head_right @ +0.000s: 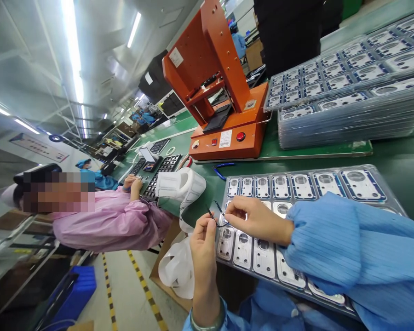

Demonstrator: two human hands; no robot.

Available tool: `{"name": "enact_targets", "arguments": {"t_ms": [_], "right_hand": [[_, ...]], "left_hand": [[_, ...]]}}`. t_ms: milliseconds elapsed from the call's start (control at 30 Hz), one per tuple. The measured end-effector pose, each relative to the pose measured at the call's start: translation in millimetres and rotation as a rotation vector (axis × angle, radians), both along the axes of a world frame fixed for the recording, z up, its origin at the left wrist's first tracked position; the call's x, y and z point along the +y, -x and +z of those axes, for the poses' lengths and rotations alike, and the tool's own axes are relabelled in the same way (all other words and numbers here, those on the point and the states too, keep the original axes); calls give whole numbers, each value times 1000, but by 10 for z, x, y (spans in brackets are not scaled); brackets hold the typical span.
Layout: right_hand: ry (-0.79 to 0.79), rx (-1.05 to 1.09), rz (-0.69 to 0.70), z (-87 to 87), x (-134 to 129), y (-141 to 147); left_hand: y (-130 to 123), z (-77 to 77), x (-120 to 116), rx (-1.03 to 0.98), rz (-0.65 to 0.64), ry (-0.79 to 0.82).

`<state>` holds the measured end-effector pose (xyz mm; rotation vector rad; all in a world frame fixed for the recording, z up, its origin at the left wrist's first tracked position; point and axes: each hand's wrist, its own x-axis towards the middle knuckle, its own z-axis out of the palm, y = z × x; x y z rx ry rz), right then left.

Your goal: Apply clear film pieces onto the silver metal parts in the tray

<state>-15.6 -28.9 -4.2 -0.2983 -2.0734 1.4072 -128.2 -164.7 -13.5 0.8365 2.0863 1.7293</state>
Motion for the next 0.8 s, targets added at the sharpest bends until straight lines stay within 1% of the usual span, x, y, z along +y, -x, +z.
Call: {"name": "enact_targets", "arguments": {"t_ms": [100,267,333,400,467,533,633,733,800], "right_hand": [[48,-81,9,42,27,24],[265,-264,108,177,110,-8],[247,-318,114,215,138,-66],[141,-366,99,227,153,-133],[32,-392,73,212,152,-193],[-10,-392,26,173,142,-233],[57,-377,-69,92,131,-257],[152,-380,-92,38,136,-259],[182,-367,-108,36,139,-258]], "left_hand": [[21,24,-5,-31,-13,-3],[54,137,15,-46,-91,36],[53,185,53,-24,-114,54],[52,214,107,-1,-144,74],[59,216,164,38,-187,117],[79,191,212,99,-221,165],[120,129,267,181,-234,207],[136,86,300,223,-241,242],[124,79,313,252,-237,259]]}}
